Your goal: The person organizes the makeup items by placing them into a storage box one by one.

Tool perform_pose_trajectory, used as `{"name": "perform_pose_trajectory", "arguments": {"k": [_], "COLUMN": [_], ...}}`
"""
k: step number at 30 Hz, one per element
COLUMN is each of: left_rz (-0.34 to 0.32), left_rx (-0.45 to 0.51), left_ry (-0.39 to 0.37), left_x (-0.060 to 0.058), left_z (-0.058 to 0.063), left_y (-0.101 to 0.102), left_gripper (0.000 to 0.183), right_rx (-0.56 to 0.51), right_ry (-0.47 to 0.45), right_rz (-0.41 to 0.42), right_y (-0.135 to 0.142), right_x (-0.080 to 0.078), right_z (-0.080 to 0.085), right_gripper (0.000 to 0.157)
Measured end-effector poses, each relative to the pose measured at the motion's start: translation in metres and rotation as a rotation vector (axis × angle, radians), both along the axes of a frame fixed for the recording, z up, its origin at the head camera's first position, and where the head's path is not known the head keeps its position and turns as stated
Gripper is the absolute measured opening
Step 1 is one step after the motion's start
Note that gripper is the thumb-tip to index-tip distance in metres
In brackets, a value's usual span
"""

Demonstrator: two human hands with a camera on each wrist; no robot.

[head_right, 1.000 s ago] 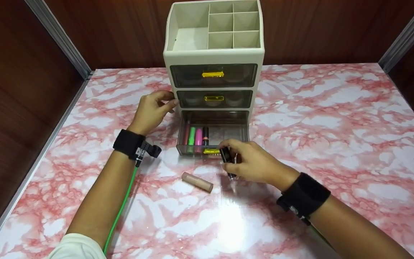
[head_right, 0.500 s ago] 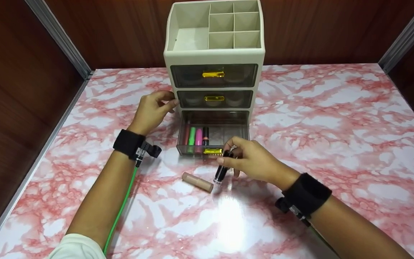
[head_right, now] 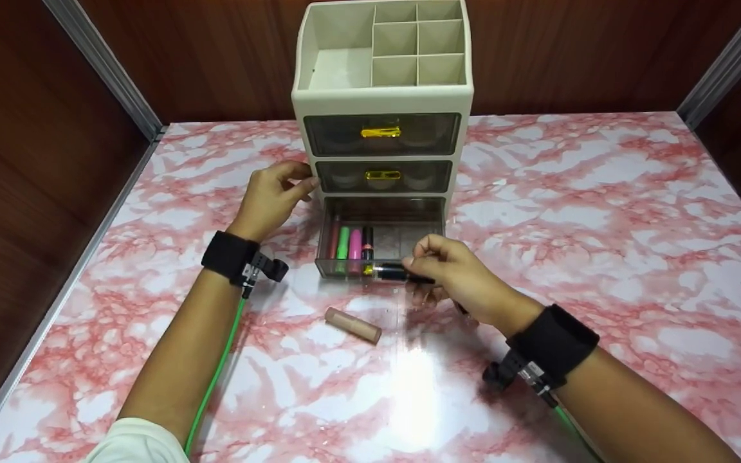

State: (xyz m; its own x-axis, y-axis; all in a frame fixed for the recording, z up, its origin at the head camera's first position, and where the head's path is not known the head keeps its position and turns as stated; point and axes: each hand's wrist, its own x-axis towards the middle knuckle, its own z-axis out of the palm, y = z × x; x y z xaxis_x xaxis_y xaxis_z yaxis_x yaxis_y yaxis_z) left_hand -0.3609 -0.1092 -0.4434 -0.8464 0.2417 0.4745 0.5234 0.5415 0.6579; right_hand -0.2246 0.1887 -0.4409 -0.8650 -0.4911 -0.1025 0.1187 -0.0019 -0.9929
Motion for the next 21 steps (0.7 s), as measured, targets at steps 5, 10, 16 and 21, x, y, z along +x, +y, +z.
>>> {"name": "perform_pose_trajectory", "arguments": {"k": [5,10,16,21], "left_rz": [0.011,0.013,0.013,0.006], "left_rx": [-0.006,-0.009,-0.012,-0.007], "left_ry": [-0.016,-0.009,-0.010,-0.015], "left_x": [0.0008,0.0015,0.0015,0.0018], "left_z": [0.0001,0.0004,0.0009,0.0020], "left_y": [-0.0011,-0.0015,-0.0011,0.0000], "left_gripper": [0.022,0.021,0.021,0.022], "right_rx": [-0.073,-0.020,0.077,-0.051], "right_ry": [-0.093,-0.056,0.046,0.085], "right_rz": [0.060,0.046,-0.041,-0.090], "right_y": [0.0026,0.0031,0.0039,0.0016], "right_x": [-0.0017,-0.0034,-0.0050,-0.0096], "right_z": [0.0007,-0.0004,0.0017,0.0051], "right_gripper": [0.039,0.042,0.034,0.020]}}
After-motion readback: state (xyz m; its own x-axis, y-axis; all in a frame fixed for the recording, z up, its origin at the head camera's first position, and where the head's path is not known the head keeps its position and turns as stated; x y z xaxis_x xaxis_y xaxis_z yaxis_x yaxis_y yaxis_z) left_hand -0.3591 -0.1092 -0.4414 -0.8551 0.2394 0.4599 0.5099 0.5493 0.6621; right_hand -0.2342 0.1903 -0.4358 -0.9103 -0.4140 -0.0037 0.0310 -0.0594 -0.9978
